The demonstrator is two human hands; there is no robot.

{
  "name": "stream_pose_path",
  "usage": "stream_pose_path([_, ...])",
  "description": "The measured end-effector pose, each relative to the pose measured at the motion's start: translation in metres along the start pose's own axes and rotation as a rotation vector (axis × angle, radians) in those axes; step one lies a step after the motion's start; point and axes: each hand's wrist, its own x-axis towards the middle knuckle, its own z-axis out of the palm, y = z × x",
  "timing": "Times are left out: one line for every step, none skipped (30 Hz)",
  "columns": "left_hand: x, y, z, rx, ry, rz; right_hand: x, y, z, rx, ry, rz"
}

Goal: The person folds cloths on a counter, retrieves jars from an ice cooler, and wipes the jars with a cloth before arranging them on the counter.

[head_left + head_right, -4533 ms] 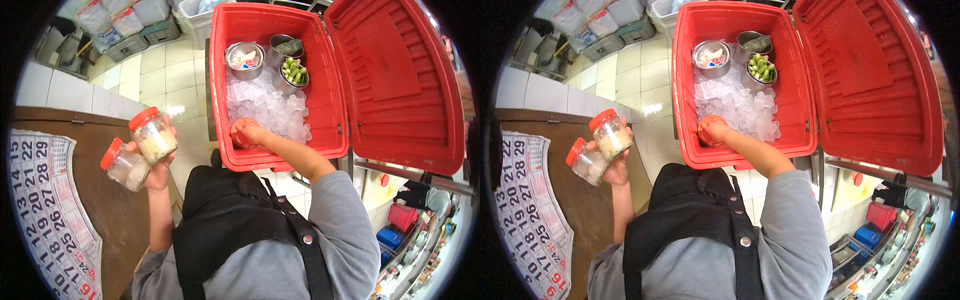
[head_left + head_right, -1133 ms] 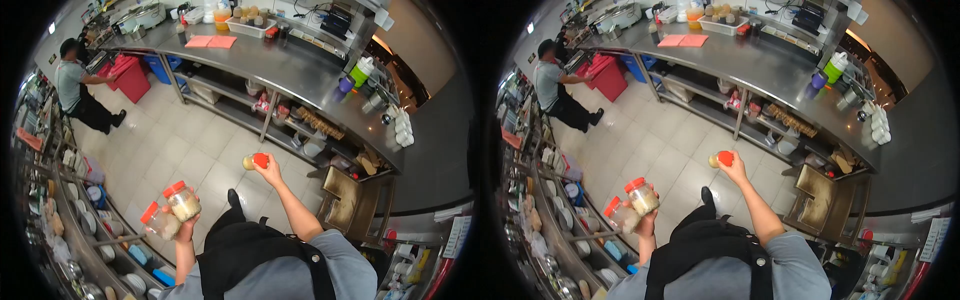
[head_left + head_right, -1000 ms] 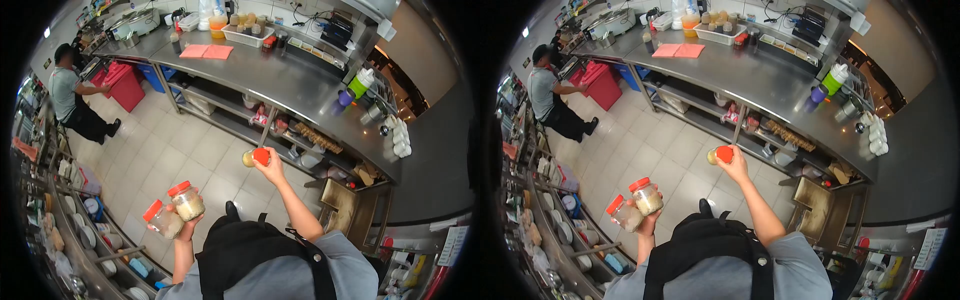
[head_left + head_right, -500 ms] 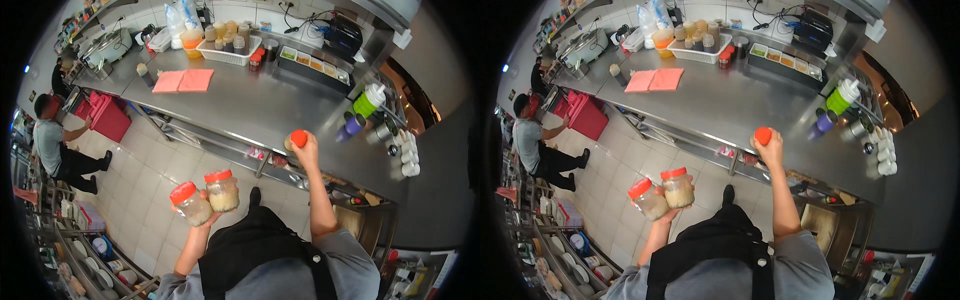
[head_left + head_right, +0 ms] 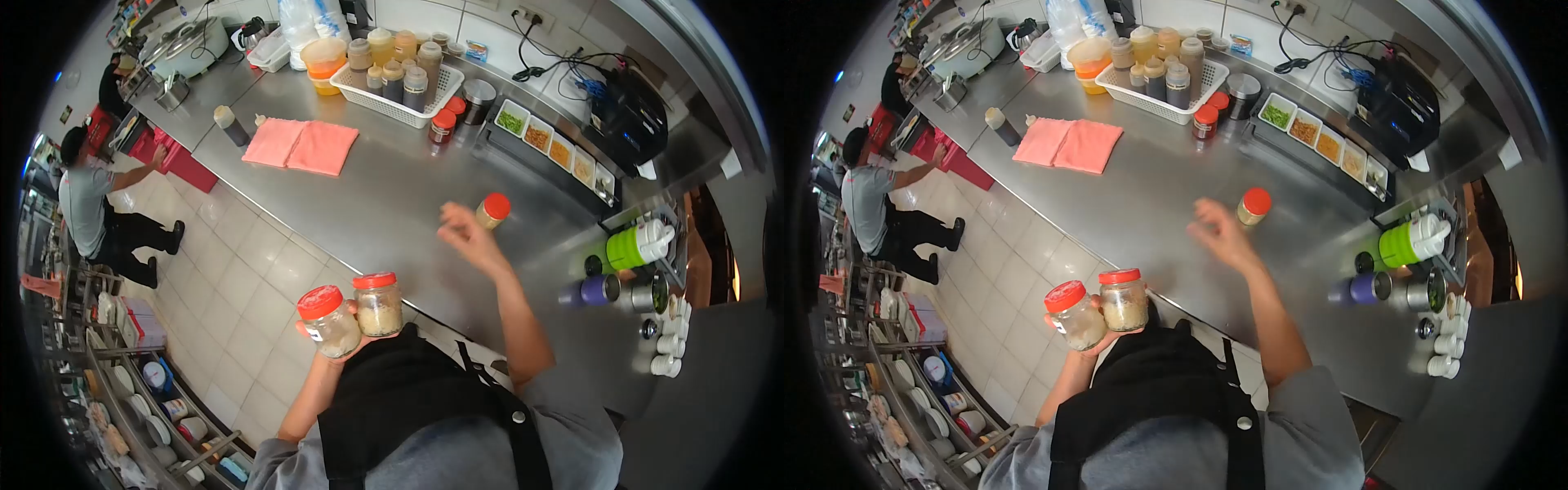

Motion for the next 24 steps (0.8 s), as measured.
stream_pose_path([0.009, -0.001, -0.005, 0.006, -0.014, -0.023, 0.000, 0.001, 0.009, 0.264, -0.294, 0.010])
stream_pose_path([0.019, -0.005, -0.021, -0.008, -0.066, -0.018, -0.008, -0.020, 0.019, 0.424, -0.480, 0.044])
stream_pose_path([0.029, -0.009, -0.037, -0.022, -0.119, -0.015, -0.015, -0.041, 0.024, 0.585, -0.657, 0.072])
stream_pose_path([0.040, -0.009, -0.044, -0.064, -0.120, -0.065, -0.020, -0.040, 0.028, 0.586, -0.642, 0.079])
stream_pose_path([0.051, -0.008, -0.048, -0.104, -0.123, -0.117, -0.023, -0.039, 0.031, 0.604, -0.639, 0.075])
stream_pose_path([0.062, -0.007, -0.051, -0.099, -0.116, -0.151, -0.025, -0.038, 0.029, 0.619, -0.636, 0.071])
stream_pose_path([0.073, -0.006, -0.054, -0.095, -0.109, -0.186, -0.026, -0.033, 0.025, 0.616, -0.620, 0.078])
stream_pose_path([0.085, -0.004, -0.057, -0.084, -0.065, -0.279, -0.028, -0.026, 0.021, 0.581, -0.548, 0.126])
stream_pose_path([0.095, -0.002, -0.063, -0.071, -0.020, -0.372, -0.030, -0.020, 0.018, 0.548, -0.478, 0.174])
stream_pose_path([0.107, 0.003, -0.065, 0.023, 0.002, -0.410, -0.033, -0.021, 0.016, 0.552, -0.462, 0.185])
stream_pose_path([0.119, 0.003, -0.065, 0.014, -0.001, -0.428, -0.037, -0.024, 0.013, 0.637, -0.355, 0.223])
stream_pose_path([0.134, 0.000, -0.066, 0.108, -0.015, -0.482, -0.039, -0.024, 0.009, 0.719, -0.243, 0.260])
stream_pose_path([0.150, 0.001, -0.059, 0.201, -0.032, -0.535, -0.041, -0.019, 0.005, 0.718, -0.220, 0.270])
stream_pose_path([0.166, 0.004, -0.053, 0.271, -0.066, -0.594, -0.041, -0.010, 0.003, 0.747, -0.150, 0.250])
stream_pose_path([0.177, 0.002, -0.057, 0.263, -0.075, -0.611, -0.042, -0.003, 0.001, 0.775, -0.083, 0.227])
stream_pose_path([0.189, 0.000, -0.056, 0.305, -0.076, -0.641, -0.043, 0.002, -0.001, 0.773, -0.066, 0.233])
stream_pose_path([0.199, -0.002, -0.054, 0.348, -0.074, -0.669, -0.045, 0.005, 0.000, 0.835, 0.007, 0.249])
stream_pose_path([0.206, -0.003, -0.052, 0.343, -0.093, -0.675, -0.047, 0.009, 0.000, 0.897, 0.079, 0.265])
stream_pose_path([0.213, -0.003, -0.058, 0.335, -0.094, -0.687, -0.047, 0.013, -0.001, 0.899, 0.090, 0.273])
stream_pose_path([0.219, -0.003, -0.066, 0.441, -0.132, -0.694, -0.048, 0.016, -0.002, 0.817, 0.205, 0.256])
stream_pose_path([0.224, -0.002, -0.072, 0.549, -0.171, -0.699, -0.047, 0.018, -0.004, 0.734, 0.317, 0.238])
stream_pose_path([0.230, 0.000, -0.069, 0.642, -0.088, -0.655, -0.046, 0.021, -0.007, 0.734, 0.325, 0.243])
stream_pose_path([0.236, -0.002, -0.075, 0.637, -0.090, -0.662, -0.045, 0.022, -0.011, 0.628, 0.392, 0.274])
stream_pose_path([0.240, -0.007, -0.085, 0.931, -0.107, -0.484, -0.044, 0.024, -0.012, 0.521, 0.454, 0.304])
